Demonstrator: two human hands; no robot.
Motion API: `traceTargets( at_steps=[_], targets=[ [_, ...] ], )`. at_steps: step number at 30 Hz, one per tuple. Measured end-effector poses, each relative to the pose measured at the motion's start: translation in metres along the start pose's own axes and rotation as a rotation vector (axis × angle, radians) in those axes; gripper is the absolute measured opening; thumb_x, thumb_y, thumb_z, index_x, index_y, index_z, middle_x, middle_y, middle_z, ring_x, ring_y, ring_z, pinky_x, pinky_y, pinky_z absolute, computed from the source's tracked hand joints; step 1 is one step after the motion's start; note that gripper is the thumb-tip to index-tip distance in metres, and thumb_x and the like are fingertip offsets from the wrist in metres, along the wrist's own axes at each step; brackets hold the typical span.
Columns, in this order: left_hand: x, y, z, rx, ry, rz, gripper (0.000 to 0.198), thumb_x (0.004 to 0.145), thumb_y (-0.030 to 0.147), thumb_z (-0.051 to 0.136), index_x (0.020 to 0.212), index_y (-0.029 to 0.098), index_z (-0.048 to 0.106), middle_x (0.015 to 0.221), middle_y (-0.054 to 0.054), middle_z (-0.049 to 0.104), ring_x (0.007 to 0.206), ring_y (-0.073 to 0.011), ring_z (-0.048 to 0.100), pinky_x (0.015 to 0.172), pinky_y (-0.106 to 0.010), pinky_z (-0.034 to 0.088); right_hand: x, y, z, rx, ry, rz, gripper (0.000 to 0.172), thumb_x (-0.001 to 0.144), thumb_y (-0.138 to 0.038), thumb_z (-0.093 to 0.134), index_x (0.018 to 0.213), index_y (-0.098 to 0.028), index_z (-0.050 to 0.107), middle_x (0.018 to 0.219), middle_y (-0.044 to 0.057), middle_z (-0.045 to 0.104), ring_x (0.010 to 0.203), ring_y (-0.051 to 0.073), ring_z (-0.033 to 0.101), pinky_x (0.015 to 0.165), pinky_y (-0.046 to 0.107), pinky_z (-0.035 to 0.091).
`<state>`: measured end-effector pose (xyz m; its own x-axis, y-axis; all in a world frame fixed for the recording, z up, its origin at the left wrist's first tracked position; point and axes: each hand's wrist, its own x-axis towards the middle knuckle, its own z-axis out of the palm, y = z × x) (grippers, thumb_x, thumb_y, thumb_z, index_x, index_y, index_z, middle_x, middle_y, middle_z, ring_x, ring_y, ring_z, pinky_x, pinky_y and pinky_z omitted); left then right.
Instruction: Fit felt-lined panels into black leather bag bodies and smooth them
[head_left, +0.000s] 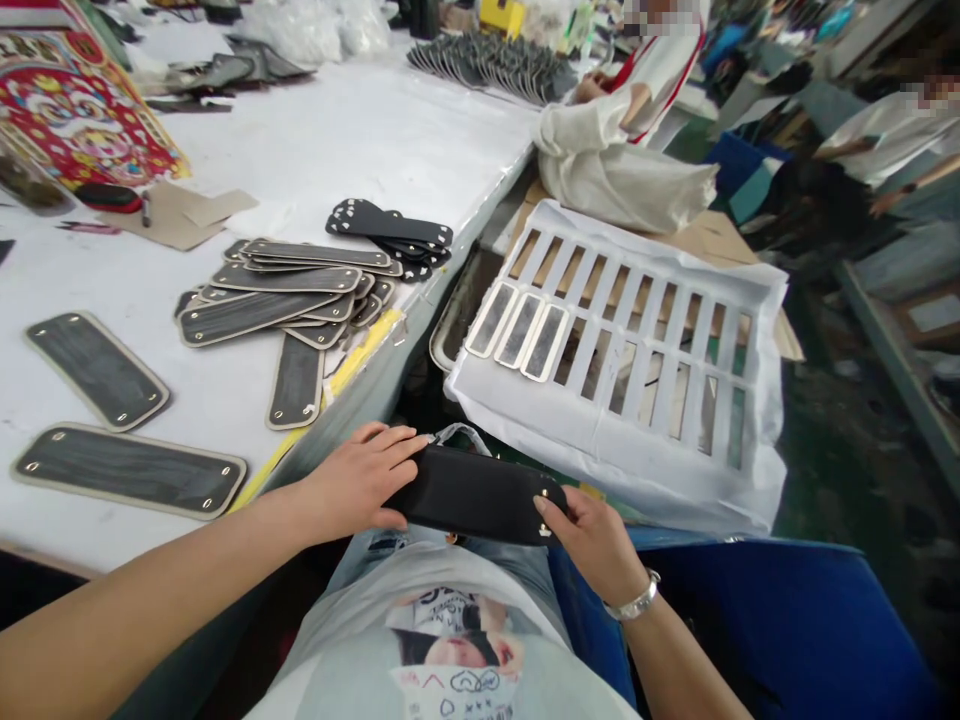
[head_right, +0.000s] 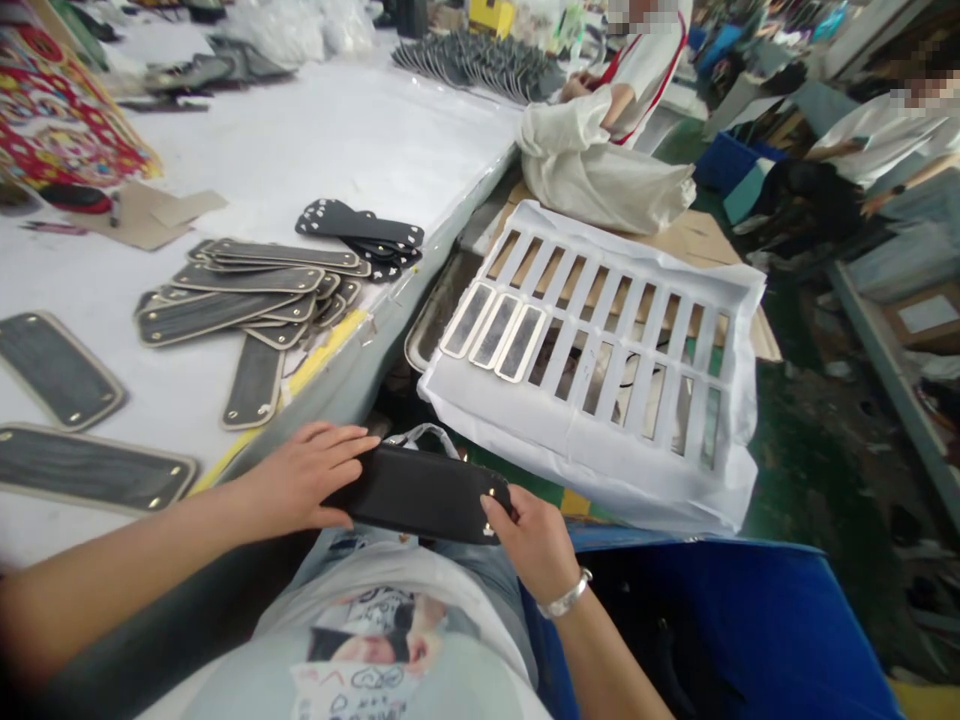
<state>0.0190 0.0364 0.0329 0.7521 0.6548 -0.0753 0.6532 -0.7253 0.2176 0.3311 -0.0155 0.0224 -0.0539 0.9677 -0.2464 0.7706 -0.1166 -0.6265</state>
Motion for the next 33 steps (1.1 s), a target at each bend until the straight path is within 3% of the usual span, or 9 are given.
traceTargets(
  at_steps=[5, 10, 14, 17, 19, 26, 33],
  targets=[
    [0.009, -0.004, 0.001, -0.013, -0.062, 0.022, 0.046, 0.061, 0.051, 0.075, 0.088, 0.018, 0.058, 0.133, -0.011, 0.051, 0.116, -0.0284, 0.049, 0.097, -0.044, 0.032, -0.001, 0.003, -0.001, 0.023, -0.014, -0.009, 0.034, 0.085, -0.045, 0.045, 0.063, -0.019, 0.047, 0.059, -0.003, 0.049, 0.056, 0.013, 0.045, 0.054, 0.024, 0.034],
    [-0.004, -0.008, 0.015, -0.093, 0.031, -0.003, 0.04, 0.065, 0.049, 0.073, 0.083, 0.017, 0.054, 0.134, -0.015, 0.048, 0.121, -0.0276, 0.046, 0.1, -0.044, 0.035, -0.002, 0.003, -0.004, 0.049, -0.052, -0.025, 0.034, 0.086, -0.045, 0.045, 0.066, -0.018, 0.051, 0.061, -0.002, 0.052, 0.059, 0.013, 0.046, 0.055, 0.024, 0.035],
    [-0.013, -0.008, 0.027, -0.2, 0.138, -0.049, 0.038, 0.067, 0.046, 0.071, 0.083, 0.018, 0.052, 0.133, -0.017, 0.048, 0.124, -0.0264, 0.044, 0.103, -0.044, 0.036, -0.011, -0.032, -0.021, 0.1, -0.035, -0.087, 0.032, 0.087, -0.042, 0.045, 0.064, -0.019, 0.047, 0.059, -0.003, 0.048, 0.056, 0.012, 0.043, 0.052, 0.023, 0.034],
    [-0.014, -0.007, 0.027, -0.269, 0.158, -0.04, 0.038, 0.069, 0.048, 0.069, 0.084, 0.018, 0.051, 0.131, -0.018, 0.05, 0.124, -0.0268, 0.044, 0.103, -0.044, 0.037, -0.022, -0.064, -0.036, 0.124, -0.07, -0.217, 0.031, 0.086, -0.039, 0.048, 0.063, -0.019, 0.047, 0.057, -0.004, 0.046, 0.053, 0.01, 0.041, 0.052, 0.022, 0.033],
    [-0.012, -0.007, 0.025, -0.289, 0.158, -0.036, 0.038, 0.069, 0.048, 0.069, 0.084, 0.018, 0.051, 0.13, -0.018, 0.051, 0.123, -0.0267, 0.045, 0.103, -0.044, 0.038, -0.024, -0.071, -0.039, 0.148, -0.085, -0.241, 0.031, 0.086, -0.039, 0.048, 0.063, -0.019, 0.048, 0.057, -0.004, 0.046, 0.053, 0.01, 0.041, 0.052, 0.022, 0.033],
    [-0.007, -0.006, 0.023, -0.29, 0.142, -0.097, 0.044, 0.058, 0.04, 0.079, 0.082, 0.018, 0.049, 0.124, -0.017, 0.054, 0.117, -0.0262, 0.049, 0.1, -0.041, 0.041, -0.007, -0.017, -0.017, 0.225, -0.021, 0.058, 0.035, 0.084, -0.048, 0.047, 0.064, -0.02, 0.044, 0.053, -0.005, 0.037, 0.047, 0.01, 0.035, 0.046, 0.023, 0.03],
    [-0.006, -0.009, 0.023, -0.237, 0.112, -0.09, 0.045, 0.063, 0.048, 0.074, 0.088, 0.019, 0.051, 0.125, -0.014, 0.055, 0.117, -0.0257, 0.05, 0.107, -0.048, 0.029, -0.006, 0.002, 0.001, 0.161, 0.012, 0.055, 0.038, 0.085, -0.049, 0.045, 0.062, -0.02, 0.041, 0.056, -0.004, 0.038, 0.053, 0.011, 0.036, 0.051, 0.024, 0.03]
  ],
)
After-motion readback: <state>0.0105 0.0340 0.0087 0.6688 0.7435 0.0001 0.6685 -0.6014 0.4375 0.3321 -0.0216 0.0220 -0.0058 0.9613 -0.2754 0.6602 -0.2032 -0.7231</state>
